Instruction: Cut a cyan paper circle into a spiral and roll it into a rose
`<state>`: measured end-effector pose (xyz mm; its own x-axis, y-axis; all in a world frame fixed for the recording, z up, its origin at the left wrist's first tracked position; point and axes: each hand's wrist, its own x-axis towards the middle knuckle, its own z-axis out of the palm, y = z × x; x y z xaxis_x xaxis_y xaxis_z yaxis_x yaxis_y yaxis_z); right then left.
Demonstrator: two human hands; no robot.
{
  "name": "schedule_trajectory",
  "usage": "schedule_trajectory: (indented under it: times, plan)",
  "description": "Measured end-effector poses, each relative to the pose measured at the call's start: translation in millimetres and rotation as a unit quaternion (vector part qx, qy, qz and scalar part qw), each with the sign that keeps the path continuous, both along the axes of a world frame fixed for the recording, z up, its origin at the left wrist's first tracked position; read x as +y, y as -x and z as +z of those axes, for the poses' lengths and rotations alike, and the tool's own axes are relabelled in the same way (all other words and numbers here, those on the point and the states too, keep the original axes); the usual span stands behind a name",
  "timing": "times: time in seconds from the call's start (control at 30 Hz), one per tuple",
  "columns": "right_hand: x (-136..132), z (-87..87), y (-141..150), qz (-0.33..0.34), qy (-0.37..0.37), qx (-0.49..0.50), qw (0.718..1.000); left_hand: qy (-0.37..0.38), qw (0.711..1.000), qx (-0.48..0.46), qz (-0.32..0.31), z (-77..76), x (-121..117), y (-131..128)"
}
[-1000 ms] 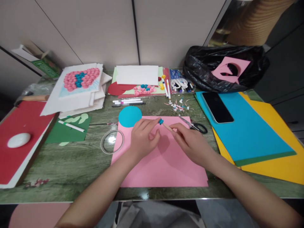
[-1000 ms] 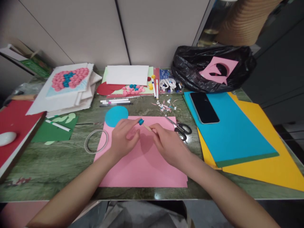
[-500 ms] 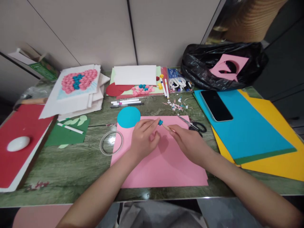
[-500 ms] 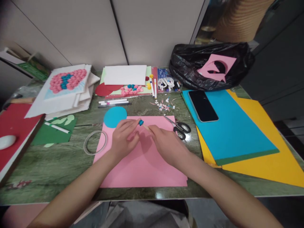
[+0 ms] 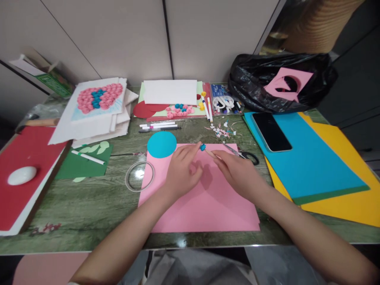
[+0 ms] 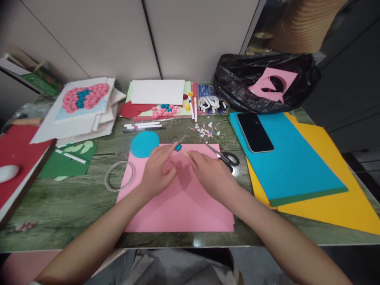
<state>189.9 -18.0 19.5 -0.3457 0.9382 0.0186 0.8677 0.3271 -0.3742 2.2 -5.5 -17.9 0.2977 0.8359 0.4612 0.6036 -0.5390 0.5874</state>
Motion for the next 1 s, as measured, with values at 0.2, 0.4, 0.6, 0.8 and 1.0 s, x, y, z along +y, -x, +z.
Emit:
schedule_trajectory:
  times: [0.2, 0.4, 0.6, 0.8, 1.0]
  plan:
    - [-1, -9.8, -2, 0.018, -0.065, -0.088, 0.994, 0.193, 0.969, -0.156, -0.022, 0.5, -2, -4]
    - [-6, -12.5, -2, 0.036, -0.101, -0.137, 0.985, 0.243, 0.948, -0.2, -0.053, -0.8, -10, -11]
    - [-6, -10.1, -1, 0.035, -0.071, -0.084, 0.993, 0.239, 0.949, -0.203, -0.041, -2.1, -13, -14]
    - [-5, -4.6, 2, 0.025, -0.016, -0.01, 0.999, 0.23, 0.948, -0.213, -0.052, -3.9, -14, -17]
    - [-5, -1.8, 5, 0.01, 0.023, 0.07, 0.997, 0.243, 0.941, -0.229, -0.055, -4.4, -15, -20]
